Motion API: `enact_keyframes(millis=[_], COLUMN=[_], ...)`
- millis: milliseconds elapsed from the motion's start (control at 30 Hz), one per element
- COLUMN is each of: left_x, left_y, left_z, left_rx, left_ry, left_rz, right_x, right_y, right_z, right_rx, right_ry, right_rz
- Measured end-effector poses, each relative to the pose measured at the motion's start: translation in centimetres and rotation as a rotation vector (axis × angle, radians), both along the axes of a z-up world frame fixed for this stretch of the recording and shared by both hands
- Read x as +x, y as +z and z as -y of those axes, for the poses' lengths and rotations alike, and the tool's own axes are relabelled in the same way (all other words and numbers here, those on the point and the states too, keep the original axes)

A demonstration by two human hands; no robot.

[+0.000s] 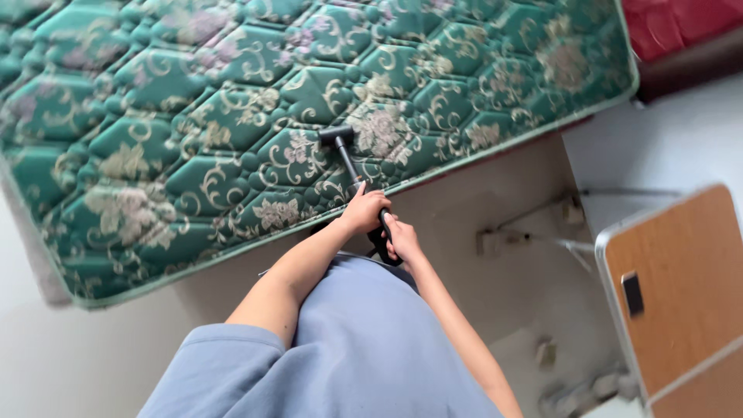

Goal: The person uses a handheld vacuum cleaner to clean the surface of a green patterned mattress. They move the vacuum head back and forth across the mattress, covering different sections from one end to the other.

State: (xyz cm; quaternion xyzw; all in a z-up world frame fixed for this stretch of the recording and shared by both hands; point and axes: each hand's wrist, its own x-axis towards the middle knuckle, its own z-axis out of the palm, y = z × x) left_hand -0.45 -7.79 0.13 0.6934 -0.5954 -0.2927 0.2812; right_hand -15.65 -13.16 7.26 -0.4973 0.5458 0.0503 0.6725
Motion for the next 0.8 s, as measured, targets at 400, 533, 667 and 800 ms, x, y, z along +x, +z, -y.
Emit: enact_keyframes(millis=[400, 533, 667, 800], left_x=[-4.3, -7.6, -10.6, -12.8], left_y=[0.0, 0.8, 2.1, 2.7], left_z=[6.6, 8.4, 9.9, 11.4], left_rx=[-0.140, -0.097, -0.088, -0.046], left_ry=[0.677, 0.864, 1.014, 1.074], left_rz=[-0.043, -0.081, -0.137, -0.117], right_x=[1.7, 0.6, -0.3, -1.0], right_y=[-0.6, -0.6, 0.1, 0.7], right_z=[14.7, 18.0, 19.8, 21.8], right_rx=[0.007, -0.017, -0.050, -0.081], right_ry=[0.642, 0.819, 0.937, 0.996], right_rz=[0.013, 0.022, -0.009, -0.030])
